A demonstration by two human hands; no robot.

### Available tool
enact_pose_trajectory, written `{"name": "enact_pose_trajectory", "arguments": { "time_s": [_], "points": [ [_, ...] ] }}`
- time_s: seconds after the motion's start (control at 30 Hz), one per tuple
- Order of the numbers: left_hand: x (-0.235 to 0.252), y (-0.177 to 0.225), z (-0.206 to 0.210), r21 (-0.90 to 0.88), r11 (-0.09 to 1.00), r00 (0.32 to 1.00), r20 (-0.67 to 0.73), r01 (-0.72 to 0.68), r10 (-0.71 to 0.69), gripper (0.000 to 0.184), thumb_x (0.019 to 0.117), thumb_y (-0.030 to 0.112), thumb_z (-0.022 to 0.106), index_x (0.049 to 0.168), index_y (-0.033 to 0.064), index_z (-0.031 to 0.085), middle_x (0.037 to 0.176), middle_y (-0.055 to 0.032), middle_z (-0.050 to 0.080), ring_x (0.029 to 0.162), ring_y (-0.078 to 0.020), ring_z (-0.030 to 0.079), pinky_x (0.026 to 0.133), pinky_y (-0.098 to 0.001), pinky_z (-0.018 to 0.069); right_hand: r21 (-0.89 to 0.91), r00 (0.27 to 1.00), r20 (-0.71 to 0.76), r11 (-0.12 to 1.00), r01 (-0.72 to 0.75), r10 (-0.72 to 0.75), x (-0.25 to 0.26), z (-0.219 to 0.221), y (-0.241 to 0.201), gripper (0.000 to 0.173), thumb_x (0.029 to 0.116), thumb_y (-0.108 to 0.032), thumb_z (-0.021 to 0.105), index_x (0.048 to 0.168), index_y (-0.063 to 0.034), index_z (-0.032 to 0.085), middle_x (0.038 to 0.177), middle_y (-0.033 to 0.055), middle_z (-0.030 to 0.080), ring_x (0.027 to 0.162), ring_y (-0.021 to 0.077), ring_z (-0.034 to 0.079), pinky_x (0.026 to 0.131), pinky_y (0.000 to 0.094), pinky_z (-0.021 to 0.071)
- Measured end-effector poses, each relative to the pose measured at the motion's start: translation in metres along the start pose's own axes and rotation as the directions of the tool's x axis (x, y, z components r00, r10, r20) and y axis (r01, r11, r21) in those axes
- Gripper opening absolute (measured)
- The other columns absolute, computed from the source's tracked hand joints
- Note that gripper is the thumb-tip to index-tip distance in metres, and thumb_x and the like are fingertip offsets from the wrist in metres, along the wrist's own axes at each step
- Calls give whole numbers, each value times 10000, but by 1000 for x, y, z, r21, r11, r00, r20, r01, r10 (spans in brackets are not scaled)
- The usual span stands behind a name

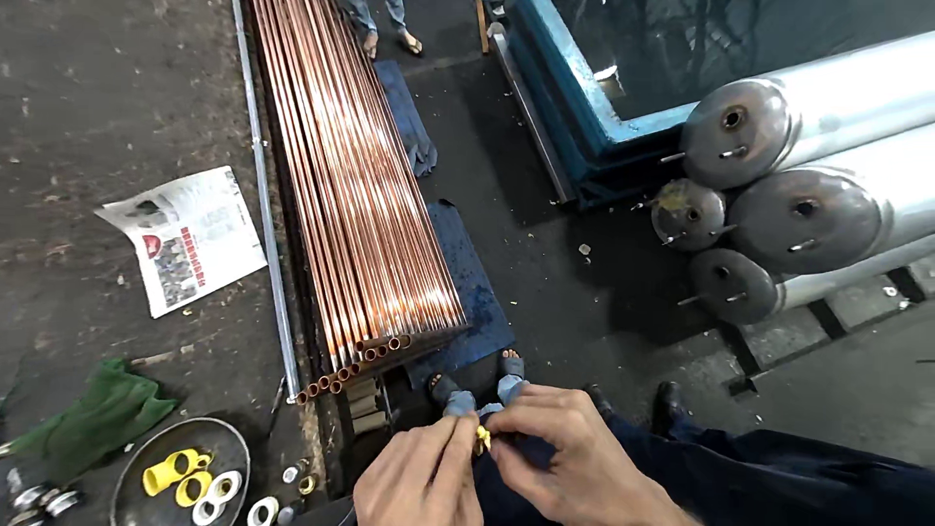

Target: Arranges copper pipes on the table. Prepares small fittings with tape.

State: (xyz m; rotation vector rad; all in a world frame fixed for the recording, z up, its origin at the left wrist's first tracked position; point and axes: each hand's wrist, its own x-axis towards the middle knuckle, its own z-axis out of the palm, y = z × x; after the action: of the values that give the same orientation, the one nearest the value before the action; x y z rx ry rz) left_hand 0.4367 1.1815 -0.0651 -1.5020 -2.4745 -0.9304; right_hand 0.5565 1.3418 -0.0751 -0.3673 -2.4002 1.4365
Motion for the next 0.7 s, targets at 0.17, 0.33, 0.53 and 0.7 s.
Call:
{"name": "enact_pose_trajectory", "arguments": {
  "time_s": [0.17, 0.33, 0.53, 0.7],
  "points": [
    [1, 1, 3, 33, 996, 996, 23, -82, 81, 232, 962, 125, 563, 1061, 126, 773, 942, -36, 762, 793, -148, 697, 681, -298, 550, -24, 996, -91, 1000, 16, -18, -4, 6, -1, 67, 879, -188, 718, 859, -149, 769, 761, -54, 716, 725, 51, 665, 626, 252, 551],
    [2, 1, 6, 35, 994, 995, 33, -99, 98, 248, 940, 109, 559, 1063, 100, 774, 922, -47, 763, 771, -155, 697, 670, -299, 553, -22, 990, -140, 1000, 3, -6, -5, 9, -2, 74, 865, -176, 725, 828, -130, 769, 726, -47, 705, 693, 43, 656, 610, 238, 547],
    [0, 5, 8, -71, 996, 998, 5, -55, 56, 250, 955, 90, 542, 1044, 100, 776, 920, -50, 764, 792, -139, 706, 686, -274, 564, 103, 987, -159, 995, -12, 28, -6, 10, -4, 56, 843, -121, 724, 818, -109, 773, 713, -27, 695, 673, 45, 648, 590, 224, 539],
    [6, 5, 2, -132, 991, 1000, 0, -11, 11, 222, 984, 105, 572, 1050, 125, 783, 959, -37, 769, 844, -117, 718, 725, -267, 582, 410, 991, -37, 906, -104, 131, -4, 2, -6, 88, 909, -60, 679, 921, -53, 766, 798, 21, 716, 691, 71, 673, 590, 241, 582]
  ]
}}
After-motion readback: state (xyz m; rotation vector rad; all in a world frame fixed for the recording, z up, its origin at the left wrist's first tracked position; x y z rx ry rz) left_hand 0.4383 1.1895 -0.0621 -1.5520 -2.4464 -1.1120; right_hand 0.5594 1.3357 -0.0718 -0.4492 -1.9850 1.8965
